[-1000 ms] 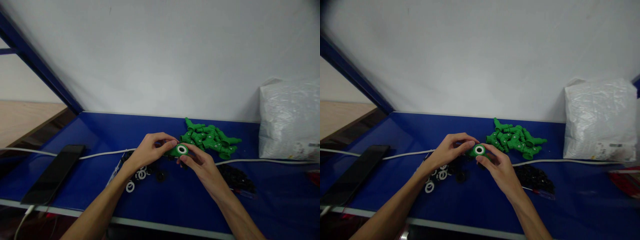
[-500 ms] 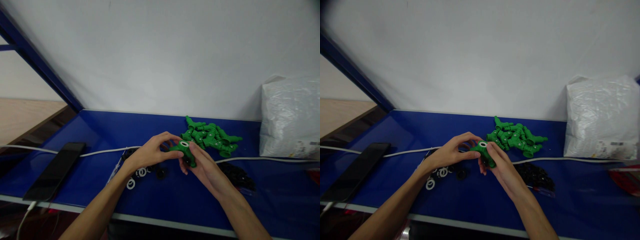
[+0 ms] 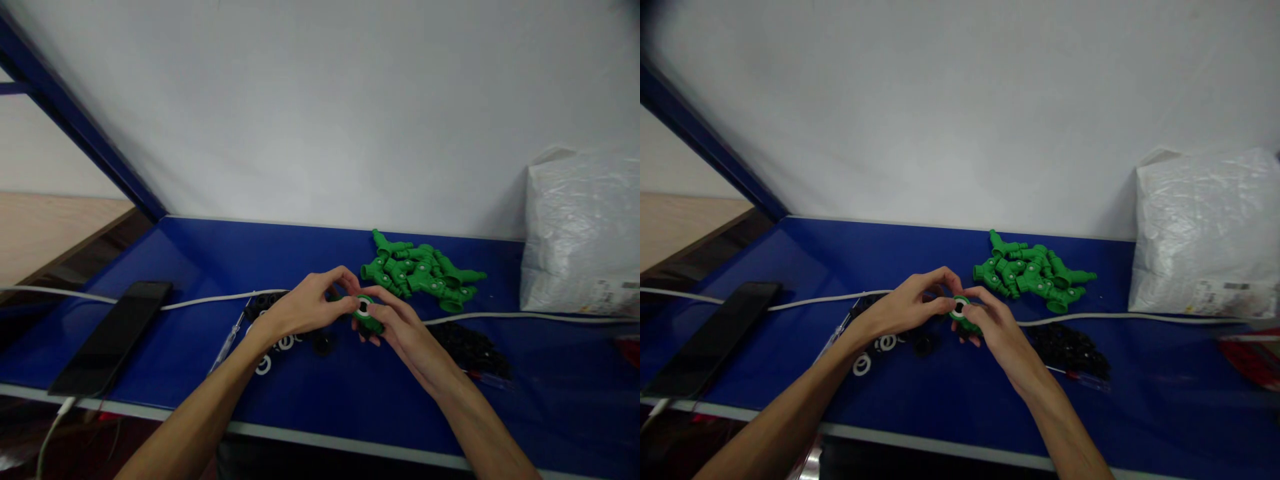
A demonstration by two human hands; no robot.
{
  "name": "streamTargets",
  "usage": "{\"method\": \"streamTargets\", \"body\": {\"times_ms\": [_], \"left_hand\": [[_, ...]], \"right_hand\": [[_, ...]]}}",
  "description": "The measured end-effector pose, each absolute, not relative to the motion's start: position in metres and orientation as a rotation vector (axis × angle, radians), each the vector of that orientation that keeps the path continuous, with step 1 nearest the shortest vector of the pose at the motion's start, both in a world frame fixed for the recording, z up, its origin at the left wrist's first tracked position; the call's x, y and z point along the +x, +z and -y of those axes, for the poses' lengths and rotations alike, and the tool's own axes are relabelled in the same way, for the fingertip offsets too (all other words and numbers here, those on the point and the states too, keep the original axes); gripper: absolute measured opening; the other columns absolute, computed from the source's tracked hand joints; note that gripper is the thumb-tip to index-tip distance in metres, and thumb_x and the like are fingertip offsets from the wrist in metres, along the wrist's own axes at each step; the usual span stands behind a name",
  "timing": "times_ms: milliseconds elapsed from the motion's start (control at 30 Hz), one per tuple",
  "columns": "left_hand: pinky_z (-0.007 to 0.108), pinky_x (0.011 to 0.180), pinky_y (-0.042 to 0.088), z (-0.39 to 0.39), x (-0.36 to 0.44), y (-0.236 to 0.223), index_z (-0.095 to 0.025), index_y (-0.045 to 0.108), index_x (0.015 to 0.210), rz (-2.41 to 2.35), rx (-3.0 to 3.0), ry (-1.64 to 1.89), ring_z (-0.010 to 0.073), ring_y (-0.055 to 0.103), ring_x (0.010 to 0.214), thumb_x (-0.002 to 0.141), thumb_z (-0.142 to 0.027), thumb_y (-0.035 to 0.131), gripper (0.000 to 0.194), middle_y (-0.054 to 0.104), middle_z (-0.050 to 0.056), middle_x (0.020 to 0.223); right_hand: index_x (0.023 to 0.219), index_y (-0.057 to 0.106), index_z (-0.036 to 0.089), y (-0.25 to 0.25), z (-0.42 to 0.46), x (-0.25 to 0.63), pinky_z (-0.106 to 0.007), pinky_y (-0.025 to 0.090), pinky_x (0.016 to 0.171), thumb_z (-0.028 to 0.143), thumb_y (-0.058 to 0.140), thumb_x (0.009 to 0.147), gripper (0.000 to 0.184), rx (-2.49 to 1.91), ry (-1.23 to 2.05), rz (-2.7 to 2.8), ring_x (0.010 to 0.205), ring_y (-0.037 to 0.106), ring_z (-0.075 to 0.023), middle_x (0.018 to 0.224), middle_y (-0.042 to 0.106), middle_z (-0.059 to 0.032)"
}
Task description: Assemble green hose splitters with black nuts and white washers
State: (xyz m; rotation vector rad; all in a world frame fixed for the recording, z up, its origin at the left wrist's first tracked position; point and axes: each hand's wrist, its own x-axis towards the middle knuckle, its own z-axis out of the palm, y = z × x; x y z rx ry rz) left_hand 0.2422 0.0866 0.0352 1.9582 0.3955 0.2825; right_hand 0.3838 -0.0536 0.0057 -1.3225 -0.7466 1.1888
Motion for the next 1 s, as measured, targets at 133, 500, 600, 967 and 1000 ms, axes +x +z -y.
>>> {"method": "streamTargets", "body": {"times_ms": [133, 500, 600, 967, 1000], "left_hand": [[0.028, 0.076, 0.048, -0.083, 0.243, 0.034, -0.023, 0.061, 0.101, -0.410, 1.966, 0.294, 0.0164, 0.067, 0.085, 0.088, -0.026, 0.062, 0.014, 0.073, -0.001, 0.093], [0.029, 0.074, 0.048, -0.074, 0.245, 0.041, -0.024, 0.057, 0.096, -0.457, 2.000, 0.297, 0.0175, 0.067, 0.082, 0.085, -0.027, 0.063, 0.014, 0.070, -0.003, 0.085], [0.028, 0.074, 0.048, -0.073, 0.246, 0.040, -0.024, 0.057, 0.096, -0.462, 2.017, 0.306, 0.0171, 0.066, 0.081, 0.085, -0.028, 0.063, 0.013, 0.070, -0.003, 0.085], [0.027, 0.076, 0.047, -0.081, 0.244, 0.039, -0.022, 0.062, 0.105, -0.389, 1.894, 0.307, 0.0167, 0.066, 0.089, 0.095, -0.045, 0.062, 0.026, 0.072, 0.000, 0.094], [0.028, 0.077, 0.047, -0.083, 0.244, 0.038, -0.022, 0.063, 0.109, -0.370, 1.881, 0.294, 0.0172, 0.066, 0.090, 0.093, -0.048, 0.065, 0.031, 0.072, 0.001, 0.097]], "right_hand": [[0.103, 0.064, 0.021, 0.008, 0.054, 0.383, -0.026, 0.034, 0.052, 0.045, 0.067, 0.085, 0.031, -1.359, 1.170, 0.769, 0.063, 0.060, -0.0167, 0.073, 0.069, -0.0012], [0.098, 0.063, 0.023, 0.021, 0.055, 0.376, -0.026, 0.040, 0.055, 0.050, 0.070, 0.085, 0.031, -1.356, 1.126, 0.800, 0.065, 0.058, -0.0149, 0.072, 0.065, 0.0013], [0.098, 0.063, 0.023, 0.019, 0.055, 0.377, -0.026, 0.041, 0.054, 0.051, 0.069, 0.086, 0.031, -1.379, 1.105, 0.823, 0.064, 0.058, -0.0152, 0.072, 0.065, 0.0012], [0.103, 0.062, 0.022, 0.015, 0.054, 0.381, -0.026, 0.034, 0.049, 0.055, 0.062, 0.093, 0.035, -1.267, 1.155, 0.665, 0.054, 0.053, -0.0141, 0.068, 0.065, 0.0003], [0.102, 0.062, 0.022, 0.014, 0.053, 0.382, -0.026, 0.033, 0.048, 0.058, 0.061, 0.093, 0.037, -1.250, 1.162, 0.639, 0.052, 0.053, -0.0139, 0.068, 0.066, -0.0002]]}}
